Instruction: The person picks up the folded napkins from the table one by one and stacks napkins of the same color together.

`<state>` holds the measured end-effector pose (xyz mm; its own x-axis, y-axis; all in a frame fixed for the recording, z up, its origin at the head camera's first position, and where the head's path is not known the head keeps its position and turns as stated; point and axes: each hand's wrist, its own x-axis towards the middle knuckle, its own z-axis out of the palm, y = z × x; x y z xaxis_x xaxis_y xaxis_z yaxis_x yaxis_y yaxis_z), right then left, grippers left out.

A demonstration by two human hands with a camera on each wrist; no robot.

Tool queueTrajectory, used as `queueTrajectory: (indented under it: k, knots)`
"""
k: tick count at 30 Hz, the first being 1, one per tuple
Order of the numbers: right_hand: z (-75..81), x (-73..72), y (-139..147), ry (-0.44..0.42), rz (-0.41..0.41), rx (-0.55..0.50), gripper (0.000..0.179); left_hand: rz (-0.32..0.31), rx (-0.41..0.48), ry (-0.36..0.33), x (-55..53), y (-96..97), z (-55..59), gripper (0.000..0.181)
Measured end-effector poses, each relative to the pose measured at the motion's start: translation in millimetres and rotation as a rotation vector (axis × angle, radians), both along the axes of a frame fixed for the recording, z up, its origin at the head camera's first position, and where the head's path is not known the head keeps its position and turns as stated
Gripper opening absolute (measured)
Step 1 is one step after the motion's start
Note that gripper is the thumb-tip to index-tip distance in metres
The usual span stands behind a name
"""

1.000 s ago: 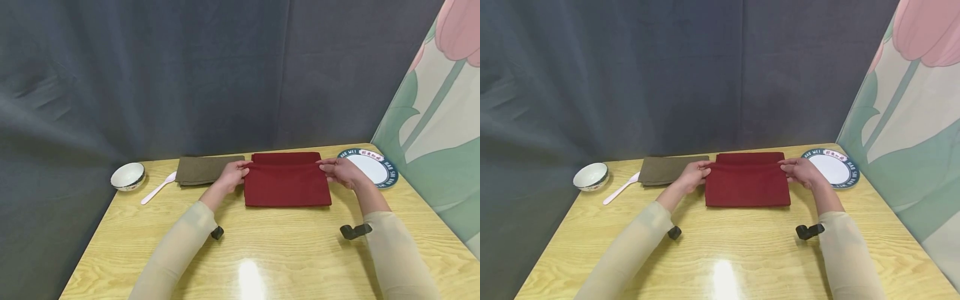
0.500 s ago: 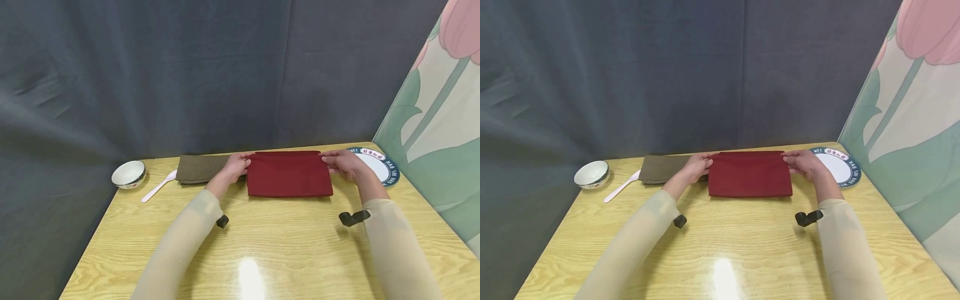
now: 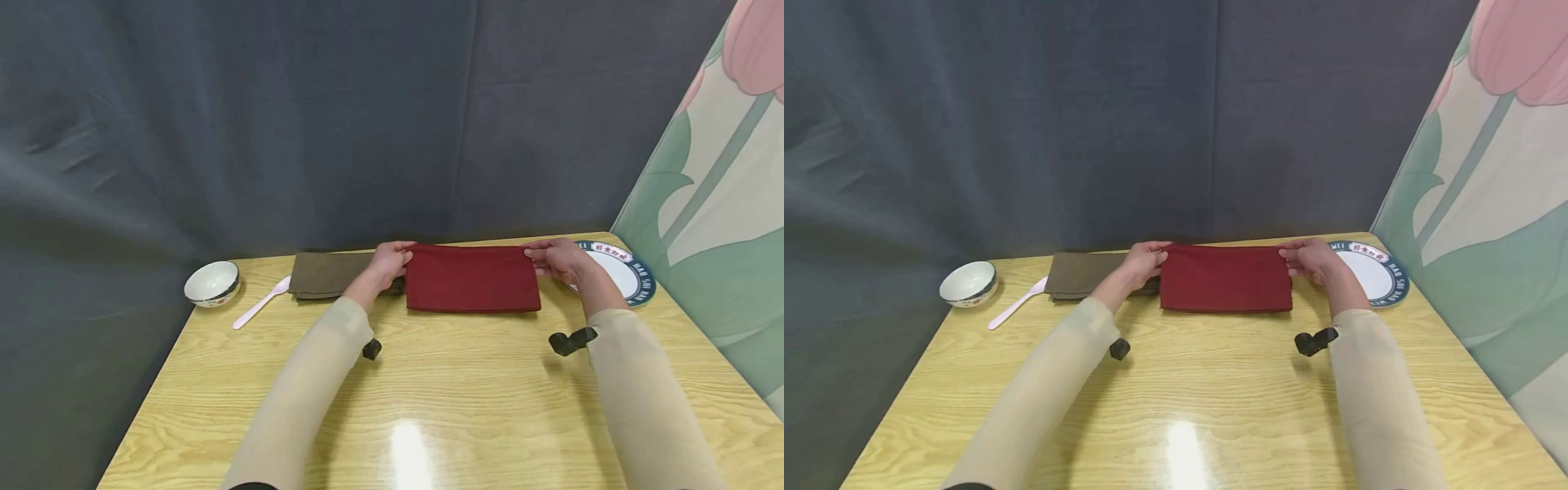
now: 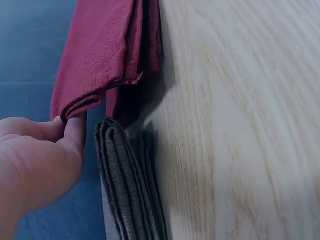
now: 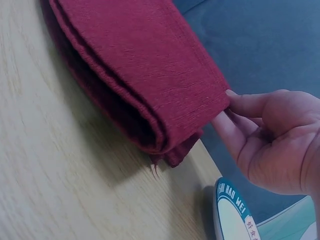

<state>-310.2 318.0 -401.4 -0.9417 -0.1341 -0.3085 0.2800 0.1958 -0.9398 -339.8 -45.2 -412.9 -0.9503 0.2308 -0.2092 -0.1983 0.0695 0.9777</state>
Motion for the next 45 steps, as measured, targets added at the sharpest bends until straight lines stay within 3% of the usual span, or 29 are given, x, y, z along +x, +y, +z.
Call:
queueTrajectory:
  k: [9, 15, 20, 26, 29, 37, 42, 45]
  knots:
    - [-0.5, -5.1, 0.2, 0.0, -0.051, 0.061, 0.048, 0.045, -0.024, -0.005, -5.8, 7.3, -2.3, 0.04]
    - [-0.2, -13.8, -2.7, 0.027, -0.06, 0.131, 0.047, 0.079, 0.003, -0.019, -11.2, 9.2, 0.6, 0.037]
    - [-0.7, -21.4, -7.0, 0.031, -0.06, 0.128, 0.048, 0.119, 0.013, -0.02, -14.8, 8.2, 4.2, 0.034]
    - [-3.0, -23.6, -8.6, 0.042, -0.08, 0.122, 0.047, 0.093, -0.007, -0.043, -12.8, 6.2, 6.2, 0.038]
    - [-5.6, -22.3, -7.9, 0.028, -0.092, 0.12, 0.047, 0.102, -0.011, -0.039, -11.3, 3.7, 6.0, 0.037]
    - [-0.7, -20.9, -12.0, -0.02, -0.083, 0.101, 0.052, 0.095, 0.088, -0.038, -16.8, -7.9, 7.7, 0.04]
    - [7.7, -19.6, -17.9, 0.011, -0.076, 0.07, 0.052, 0.124, 0.109, -0.017, -18.4, -19.0, 6.8, 0.039]
    - [11.6, -16.9, -21.5, 0.056, -0.114, 0.068, 0.052, 0.133, 0.114, -0.005, -17.7, -26.2, 8.0, 0.039]
